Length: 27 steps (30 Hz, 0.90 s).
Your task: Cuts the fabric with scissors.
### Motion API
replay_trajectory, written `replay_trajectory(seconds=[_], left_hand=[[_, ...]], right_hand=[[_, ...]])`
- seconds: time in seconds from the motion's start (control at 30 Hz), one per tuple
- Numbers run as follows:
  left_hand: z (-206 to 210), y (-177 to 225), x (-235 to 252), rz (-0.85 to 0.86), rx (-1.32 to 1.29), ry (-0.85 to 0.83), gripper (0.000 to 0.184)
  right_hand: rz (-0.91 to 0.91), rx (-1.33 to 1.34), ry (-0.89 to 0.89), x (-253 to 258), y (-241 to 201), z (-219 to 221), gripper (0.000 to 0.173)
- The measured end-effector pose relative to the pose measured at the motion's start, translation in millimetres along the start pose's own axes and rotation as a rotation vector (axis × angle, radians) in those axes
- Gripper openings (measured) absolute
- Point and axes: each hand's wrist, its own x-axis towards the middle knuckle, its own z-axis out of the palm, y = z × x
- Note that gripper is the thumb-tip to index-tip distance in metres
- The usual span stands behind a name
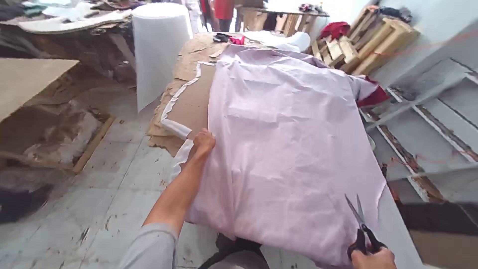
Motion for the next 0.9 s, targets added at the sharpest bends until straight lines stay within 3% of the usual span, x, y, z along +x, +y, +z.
replay_trajectory(seconds=[0.2, 0.43, 0.53, 0.63, 0.73, 0.9], left_hand=[[-67.3, -75.6, 51.4, 0.093, -0.569, -0.024, 0.047], [-144.4, -199.5, 192.8, 0.183, -0.469, 0.049, 0.054], [-167.0, -252.4, 242.9, 0.148, -0.479, -0.001, 0.053], [-162.5, -303.8, 300.7, 0.146, -0.548, -0.154, 0.054], [-149.0, -321.2, 322.8, 0.177, -0.616, -0.255, 0.047], [-154.1, -341.8, 297.6, 0.262, -0.592, -0.374, 0.045]], right_hand=[[0.171, 0.114, -0.041, -12.3, -42.3, -11.2, 0.048], [0.112, 0.182, -0.189, -113.1, -181.8, 4.8, 0.044], [0.105, 0.2, -0.235, -172.1, -234.9, 21.9, 0.044], [0.12, 0.153, -0.246, -219.5, -272.4, 34.6, 0.044], [0.182, 0.091, -0.245, -254.9, -274.9, 35.7, 0.041], [0.288, 0.101, -0.213, -296.0, -245.2, 23.1, 0.042]])
